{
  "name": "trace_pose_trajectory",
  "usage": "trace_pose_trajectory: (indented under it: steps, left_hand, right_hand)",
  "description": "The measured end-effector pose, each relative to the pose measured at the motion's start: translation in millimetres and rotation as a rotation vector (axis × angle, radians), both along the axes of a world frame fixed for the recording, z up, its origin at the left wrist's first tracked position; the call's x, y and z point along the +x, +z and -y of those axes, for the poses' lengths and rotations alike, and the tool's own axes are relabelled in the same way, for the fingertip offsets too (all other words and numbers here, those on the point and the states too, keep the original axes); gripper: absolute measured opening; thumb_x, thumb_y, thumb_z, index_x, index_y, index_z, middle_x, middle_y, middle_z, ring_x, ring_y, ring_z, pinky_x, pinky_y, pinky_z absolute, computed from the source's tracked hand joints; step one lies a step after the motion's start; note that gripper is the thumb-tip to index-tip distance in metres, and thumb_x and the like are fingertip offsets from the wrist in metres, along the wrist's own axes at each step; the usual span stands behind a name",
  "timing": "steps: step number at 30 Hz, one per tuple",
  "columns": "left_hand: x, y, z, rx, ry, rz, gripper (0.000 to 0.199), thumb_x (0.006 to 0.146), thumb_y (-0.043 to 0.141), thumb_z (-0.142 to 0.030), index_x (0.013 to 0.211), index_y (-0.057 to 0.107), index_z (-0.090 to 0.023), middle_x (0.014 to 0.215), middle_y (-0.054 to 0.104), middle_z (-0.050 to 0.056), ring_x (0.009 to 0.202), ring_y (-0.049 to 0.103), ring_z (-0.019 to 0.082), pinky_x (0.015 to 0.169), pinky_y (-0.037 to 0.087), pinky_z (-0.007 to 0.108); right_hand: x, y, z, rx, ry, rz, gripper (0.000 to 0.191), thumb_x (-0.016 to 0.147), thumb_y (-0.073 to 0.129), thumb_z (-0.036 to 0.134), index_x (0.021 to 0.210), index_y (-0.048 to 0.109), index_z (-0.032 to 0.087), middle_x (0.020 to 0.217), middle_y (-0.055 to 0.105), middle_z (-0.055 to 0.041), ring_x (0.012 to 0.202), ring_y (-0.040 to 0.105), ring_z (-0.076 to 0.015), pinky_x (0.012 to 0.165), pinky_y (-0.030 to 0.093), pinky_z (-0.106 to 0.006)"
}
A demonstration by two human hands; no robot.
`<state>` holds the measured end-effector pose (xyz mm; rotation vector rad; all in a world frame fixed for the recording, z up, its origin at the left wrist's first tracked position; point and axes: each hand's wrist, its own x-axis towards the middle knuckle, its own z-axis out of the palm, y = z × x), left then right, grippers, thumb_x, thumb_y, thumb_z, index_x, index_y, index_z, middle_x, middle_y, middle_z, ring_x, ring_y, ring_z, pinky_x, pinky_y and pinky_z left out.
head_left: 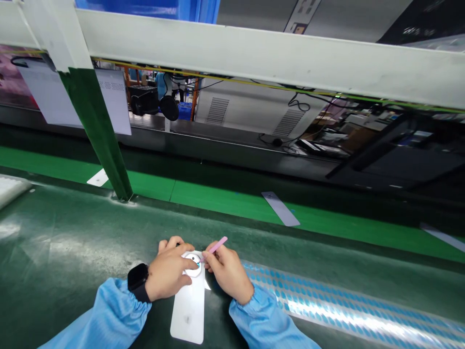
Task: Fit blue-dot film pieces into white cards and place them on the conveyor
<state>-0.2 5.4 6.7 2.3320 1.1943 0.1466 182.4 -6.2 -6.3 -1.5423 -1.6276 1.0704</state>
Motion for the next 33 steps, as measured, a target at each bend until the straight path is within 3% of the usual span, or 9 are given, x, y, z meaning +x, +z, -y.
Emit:
trace_pose_trajectory:
  steps: [10,15,18,21,25,28,33]
  left_hand:
    - [2.9,5.8,2.0,0.005,-0.003,-0.034,0.023,0.074,0.068,-0.022,0.093,0.068,-0.036,0.124,0.056,-0.004,0.112,0.039,0.027,0.086,0.026,0.044]
    - [4.5,4.3,1.9,0.002,0.011,-0.038,0.023,0.073,0.069,-0.024,0.093,0.068,-0.035,0.125,0.056,-0.004,0.112,0.039,0.026,0.085,0.025,0.044]
    - [5.5,3.7,0.9,0.001,0.026,-0.038,0.022,0.072,0.071,-0.025,0.092,0.069,-0.035,0.124,0.057,-0.004,0.113,0.040,0.026,0.086,0.025,0.044]
    - [6.0,3.3,-0.5,-0.008,0.039,-0.035,0.021,0.071,0.073,-0.025,0.090,0.068,-0.033,0.123,0.058,-0.004,0.113,0.040,0.026,0.086,0.025,0.044]
    - [5.8,2.4,-1.1,-0.014,0.049,-0.006,0.025,0.069,0.077,-0.028,0.090,0.063,-0.027,0.121,0.059,-0.004,0.113,0.040,0.025,0.085,0.025,0.041]
    - [6.1,1.8,-0.4,-0.003,0.061,0.010,0.029,0.071,0.075,-0.029,0.090,0.055,-0.022,0.112,0.062,-0.001,0.109,0.042,0.023,0.083,0.026,0.039]
    - [6.7,2.3,-0.2,0.030,0.061,-0.005,0.027,0.072,0.074,-0.026,0.087,0.051,-0.021,0.110,0.060,0.000,0.107,0.042,0.023,0.080,0.026,0.037]
  right_hand:
    - [1.0,3.5,2.4,0.064,-0.002,0.088,0.019,0.083,0.046,0.037,0.074,0.053,0.022,0.064,0.064,-0.0030,0.062,0.062,-0.0187,0.057,0.047,-0.027]
    - [10.6,14.8,14.4,0.402,-0.092,0.166,0.021,0.088,0.044,0.032,0.072,0.053,0.022,0.073,0.063,-0.0057,0.068,0.060,-0.0182,0.065,0.047,-0.029]
    - [11.2,16.1,24.1,0.516,0.020,0.196,0.021,0.087,0.038,0.018,0.076,0.056,0.020,0.079,0.060,-0.0064,0.076,0.059,-0.0175,0.069,0.047,-0.028]
    - [4.8,11.5,31.2,0.384,0.193,0.352,0.028,0.080,0.037,0.009,0.086,0.063,0.020,0.084,0.060,-0.0057,0.077,0.060,-0.0163,0.069,0.047,-0.026]
    - [-6.8,8.0,35.2,0.160,0.283,0.652,0.027,0.085,0.045,0.017,0.098,0.067,0.023,0.090,0.063,-0.0049,0.077,0.064,-0.0184,0.069,0.048,-0.027]
    - [-13.8,9.5,37.0,0.130,0.284,0.781,0.027,0.088,0.046,0.022,0.107,0.066,0.023,0.096,0.065,-0.0067,0.079,0.066,-0.0203,0.067,0.048,-0.028]
    - [-19.9,8.9,40.4,0.141,0.296,0.876,0.031,0.087,0.047,0.015,0.112,0.064,0.020,0.100,0.067,-0.0084,0.076,0.067,-0.0192,0.066,0.048,-0.026]
